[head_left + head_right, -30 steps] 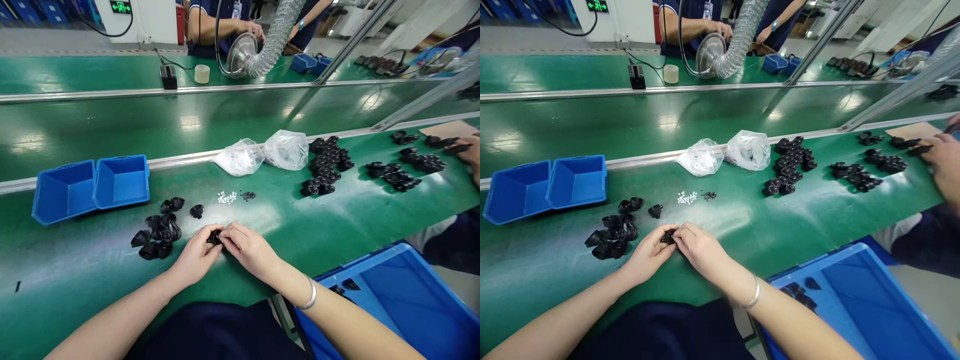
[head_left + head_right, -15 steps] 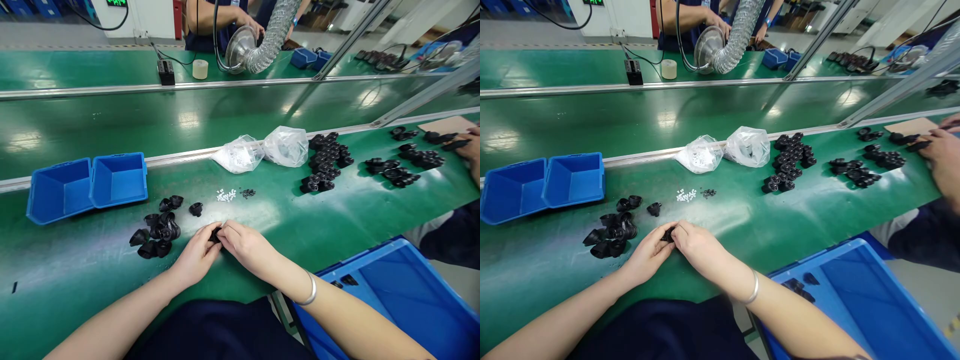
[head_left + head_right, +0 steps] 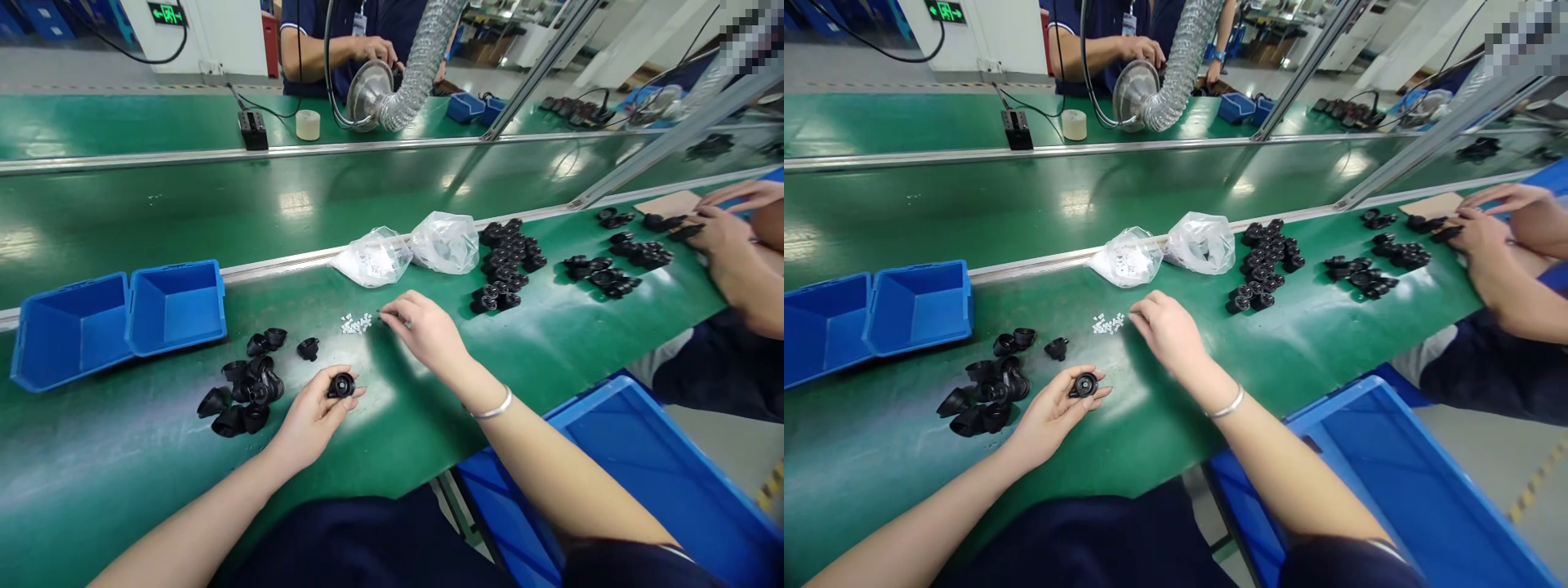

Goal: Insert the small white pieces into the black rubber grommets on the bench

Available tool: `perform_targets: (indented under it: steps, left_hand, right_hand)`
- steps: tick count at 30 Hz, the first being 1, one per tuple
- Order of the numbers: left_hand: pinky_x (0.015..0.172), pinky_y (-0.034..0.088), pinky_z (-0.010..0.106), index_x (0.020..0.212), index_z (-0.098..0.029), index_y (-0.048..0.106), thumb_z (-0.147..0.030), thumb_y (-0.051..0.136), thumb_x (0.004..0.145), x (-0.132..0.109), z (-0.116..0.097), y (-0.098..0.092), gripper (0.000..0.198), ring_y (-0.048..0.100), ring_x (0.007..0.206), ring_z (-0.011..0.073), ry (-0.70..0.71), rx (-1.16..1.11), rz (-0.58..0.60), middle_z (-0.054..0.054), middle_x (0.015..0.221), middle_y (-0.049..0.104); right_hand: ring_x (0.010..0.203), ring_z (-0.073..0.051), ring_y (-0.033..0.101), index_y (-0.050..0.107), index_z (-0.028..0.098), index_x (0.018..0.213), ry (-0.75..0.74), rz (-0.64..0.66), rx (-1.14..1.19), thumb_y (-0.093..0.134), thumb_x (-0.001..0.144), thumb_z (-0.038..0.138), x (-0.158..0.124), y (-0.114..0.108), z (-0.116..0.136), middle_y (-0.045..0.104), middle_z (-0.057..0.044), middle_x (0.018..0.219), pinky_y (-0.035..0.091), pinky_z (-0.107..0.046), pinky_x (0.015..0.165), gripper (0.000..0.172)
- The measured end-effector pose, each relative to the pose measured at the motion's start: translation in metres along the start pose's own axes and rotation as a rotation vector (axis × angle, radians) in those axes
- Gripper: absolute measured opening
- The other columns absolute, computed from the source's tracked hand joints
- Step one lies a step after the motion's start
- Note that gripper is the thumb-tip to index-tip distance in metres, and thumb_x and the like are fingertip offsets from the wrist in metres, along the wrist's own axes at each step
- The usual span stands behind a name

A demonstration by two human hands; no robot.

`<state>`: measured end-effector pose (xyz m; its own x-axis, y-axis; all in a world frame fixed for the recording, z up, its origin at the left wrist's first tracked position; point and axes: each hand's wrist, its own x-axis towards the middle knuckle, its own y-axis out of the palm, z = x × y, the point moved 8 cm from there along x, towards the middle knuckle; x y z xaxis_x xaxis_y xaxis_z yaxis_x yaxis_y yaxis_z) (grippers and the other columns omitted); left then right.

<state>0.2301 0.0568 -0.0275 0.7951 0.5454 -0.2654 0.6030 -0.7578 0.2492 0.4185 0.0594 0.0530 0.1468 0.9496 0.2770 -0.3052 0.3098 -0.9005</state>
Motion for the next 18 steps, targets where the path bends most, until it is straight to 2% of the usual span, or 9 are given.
perform_targets:
  steps: [2, 4, 8, 13, 15, 18]
  left_hand:
    - [0.102, 0.049, 0.046, 0.121, -0.022, 0.049, -0.034, 0.061, 0.089, 0.000, 0.000, 0.001, 0.036, 0.063, 0.118, 0.0297, -0.011, 0.001, 0.004, 0.013, 0.133, 0.052]
    - [0.103, 0.048, 0.046, 0.121, -0.022, 0.047, -0.034, 0.062, 0.088, 0.000, 0.001, 0.000, 0.037, 0.064, 0.116, 0.0294, -0.019, -0.007, 0.001, 0.013, 0.133, 0.051]
    - [0.102, 0.049, 0.045, 0.118, -0.022, 0.048, -0.032, 0.062, 0.087, -0.001, 0.001, 0.000, 0.035, 0.064, 0.116, 0.0292, -0.015, -0.005, 0.004, 0.013, 0.132, 0.052]
    - [0.099, 0.049, 0.043, 0.115, -0.022, 0.048, -0.030, 0.063, 0.086, 0.000, 0.000, 0.001, 0.034, 0.066, 0.113, 0.0280, -0.015, -0.023, 0.007, 0.012, 0.126, 0.055]
    - [0.098, 0.050, 0.042, 0.114, -0.022, 0.048, -0.029, 0.065, 0.085, 0.000, 0.000, 0.000, 0.034, 0.067, 0.112, 0.0275, -0.016, -0.054, -0.003, 0.011, 0.125, 0.056]
    - [0.098, 0.050, 0.042, 0.114, -0.022, 0.047, -0.026, 0.065, 0.084, 0.000, 0.002, 0.000, 0.035, 0.068, 0.110, 0.0264, -0.022, -0.083, -0.006, 0.010, 0.124, 0.057]
  right_hand:
    - [0.077, -0.020, 0.060, 0.070, 0.014, 0.091, 0.064, 0.032, -0.088, 0.062, 0.092, 0.020, 0.010, 0.006, -0.021, 0.063, -0.008, 0.090, 0.048, -0.031, 0.071, 0.010]
    - [0.079, -0.020, 0.060, 0.071, 0.015, 0.090, 0.079, 0.102, -0.118, 0.064, 0.091, 0.019, 0.015, 0.019, -0.029, 0.063, -0.008, 0.089, 0.047, -0.031, 0.072, 0.009]
    - [0.081, -0.021, 0.061, 0.071, 0.014, 0.087, 0.087, 0.150, -0.102, 0.062, 0.090, 0.013, 0.020, 0.036, -0.032, 0.063, -0.008, 0.088, 0.046, -0.030, 0.073, 0.010]
    - [0.076, -0.018, 0.060, 0.068, 0.015, 0.079, 0.105, 0.160, -0.050, 0.063, 0.087, 0.010, 0.025, 0.034, -0.036, 0.063, -0.005, 0.083, 0.045, -0.028, 0.069, 0.011]
    - [0.073, -0.017, 0.058, 0.066, 0.016, 0.078, 0.091, 0.108, 0.023, 0.063, 0.087, 0.011, 0.020, 0.025, -0.025, 0.062, -0.005, 0.082, 0.045, -0.027, 0.066, 0.011]
    - [0.074, -0.016, 0.058, 0.064, 0.017, 0.082, -0.066, 0.032, 0.301, 0.061, 0.091, 0.015, -0.001, 0.012, 0.016, 0.061, -0.004, 0.080, 0.047, -0.028, 0.067, 0.010]
